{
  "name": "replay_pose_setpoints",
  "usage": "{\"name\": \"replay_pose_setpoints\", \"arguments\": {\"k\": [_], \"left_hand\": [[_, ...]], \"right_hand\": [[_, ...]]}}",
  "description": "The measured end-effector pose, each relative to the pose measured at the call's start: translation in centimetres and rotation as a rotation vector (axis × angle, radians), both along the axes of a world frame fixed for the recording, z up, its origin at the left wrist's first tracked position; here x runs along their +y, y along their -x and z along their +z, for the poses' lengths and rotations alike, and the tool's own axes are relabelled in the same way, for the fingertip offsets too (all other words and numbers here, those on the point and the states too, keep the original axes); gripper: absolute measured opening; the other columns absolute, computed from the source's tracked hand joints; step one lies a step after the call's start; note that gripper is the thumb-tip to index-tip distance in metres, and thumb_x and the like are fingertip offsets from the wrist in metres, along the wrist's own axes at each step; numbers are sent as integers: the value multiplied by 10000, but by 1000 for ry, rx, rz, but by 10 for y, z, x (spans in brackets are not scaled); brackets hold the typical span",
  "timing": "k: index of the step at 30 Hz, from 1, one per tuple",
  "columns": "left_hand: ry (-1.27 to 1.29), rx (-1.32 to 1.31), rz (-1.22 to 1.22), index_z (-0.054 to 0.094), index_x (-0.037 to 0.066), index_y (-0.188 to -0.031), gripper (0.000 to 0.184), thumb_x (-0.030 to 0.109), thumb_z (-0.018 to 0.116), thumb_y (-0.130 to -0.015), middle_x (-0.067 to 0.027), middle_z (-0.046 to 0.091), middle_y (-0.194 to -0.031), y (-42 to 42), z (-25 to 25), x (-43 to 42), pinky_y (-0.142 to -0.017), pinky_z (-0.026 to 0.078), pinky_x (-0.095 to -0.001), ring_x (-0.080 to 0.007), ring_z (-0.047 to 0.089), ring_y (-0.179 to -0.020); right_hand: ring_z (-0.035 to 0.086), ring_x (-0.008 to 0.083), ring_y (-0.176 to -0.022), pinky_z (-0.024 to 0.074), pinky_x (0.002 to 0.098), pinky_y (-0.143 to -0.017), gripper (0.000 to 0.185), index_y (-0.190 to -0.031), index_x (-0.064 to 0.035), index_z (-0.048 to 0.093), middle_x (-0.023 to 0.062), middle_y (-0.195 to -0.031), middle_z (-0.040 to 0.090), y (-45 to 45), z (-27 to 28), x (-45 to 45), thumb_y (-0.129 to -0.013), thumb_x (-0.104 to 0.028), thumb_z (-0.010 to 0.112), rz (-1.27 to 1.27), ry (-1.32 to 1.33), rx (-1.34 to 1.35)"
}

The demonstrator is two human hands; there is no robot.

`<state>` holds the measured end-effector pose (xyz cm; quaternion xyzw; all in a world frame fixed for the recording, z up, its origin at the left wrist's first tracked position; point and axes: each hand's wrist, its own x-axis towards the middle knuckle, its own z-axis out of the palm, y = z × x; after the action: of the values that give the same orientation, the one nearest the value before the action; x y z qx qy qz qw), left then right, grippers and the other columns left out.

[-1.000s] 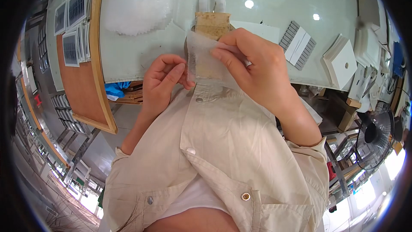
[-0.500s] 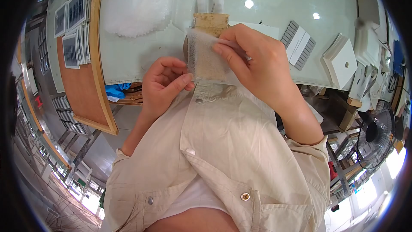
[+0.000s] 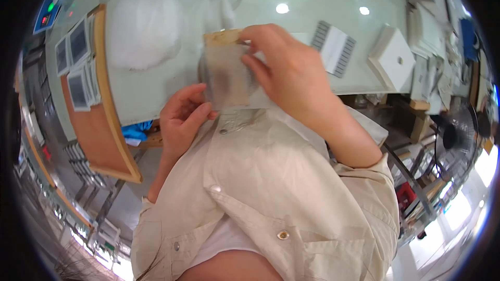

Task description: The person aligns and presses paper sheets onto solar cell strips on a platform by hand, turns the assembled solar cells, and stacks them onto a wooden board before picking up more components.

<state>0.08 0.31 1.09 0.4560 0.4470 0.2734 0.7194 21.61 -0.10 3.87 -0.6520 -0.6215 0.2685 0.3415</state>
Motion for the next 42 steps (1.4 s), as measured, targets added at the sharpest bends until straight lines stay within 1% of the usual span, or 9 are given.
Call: {"name": "replay_pose_setpoints", "arguments": {"k": [6,9,12,18,24,26,30,34,42], "left_hand": [[7,85,77,494,-33,-1113,333,-83,537,-787,-56,547,-813,-1,-1,-1,-646,472,-226,-102,551,-699],[-65,-25,19,492,-38,-1117,336,-85,527,-787,-58,542,-812,6,-14,0,-650,476,-232,-104,539,-698],[-100,-12,48,483,-48,-1130,343,-80,513,-790,-57,536,-808,7,-15,0,-650,477,-235,-104,525,-704],[-120,10,53,476,-55,-1143,357,-79,499,-788,-48,518,-815,3,-12,0,-661,481,-249,-97,503,-723],[-142,25,38,473,-51,-1148,360,-71,500,-790,-48,511,-810,4,-13,-1,-659,479,-251,-99,499,-718],[-154,15,21,470,-48,-1152,363,-77,494,-791,-47,508,-805,3,-12,-1,-658,478,-251,-98,498,-716],[-160,-8,20,475,-43,-1148,357,-80,491,-792,-46,508,-809,3,-14,0,-655,478,-248,-96,497,-720],[-146,-26,23,481,-35,-1144,357,-77,504,-790,-41,505,-816,3,-12,1,-652,477,-242,-92,496,-729],[-118,-23,2,497,-14,-1141,354,-70,517,-792,-34,505,-819,2,-12,2,-658,482,-239,-88,495,-732]], "right_hand": [[513,151,-718,420,232,-550,438,-1093,-73,493,75,-1072,498,-32,0,-7,-700,-70,689,-76,-128,-24],[490,185,-972,401,292,-759,652,-1204,-87,423,78,-1236,442,-105,1,-30,-639,-116,748,-286,-290,-179],[331,246,-1244,289,369,-986,924,-1327,-62,276,105,-1344,356,-175,17,-74,-579,-226,794,-364,-61,-365],[297,245,-1262,234,381,-1039,1072,-1368,-96,206,103,-1351,349,-207,2,-105,-506,-293,813,-308,243,-302],[303,267,-1256,227,384,-1038,945,-1332,-102,306,88,-1346,361,-198,1,-101,-543,-291,791,-323,218,-442],[311,283,-1246,242,381,-1031,831,-1281,-91,387,93,-1343,364,-180,14,-92,-570,-267,779,-261,58,-698],[391,274,-1189,309,367,-987,727,-1255,-87,409,99,-1297,411,-126,6,-62,-624,-199,752,-120,79,-278],[423,299,-1136,347,367,-946,739,-1263,-101,368,105,-1238,449,-102,-16,-49,-637,-210,745,-99,126,-402],[426,255,-1102,273,388,-951,791,-1259,-125,367,81,-1133,489,-92,-12,-42,-578,-174,766,-138,214,-506]]}}
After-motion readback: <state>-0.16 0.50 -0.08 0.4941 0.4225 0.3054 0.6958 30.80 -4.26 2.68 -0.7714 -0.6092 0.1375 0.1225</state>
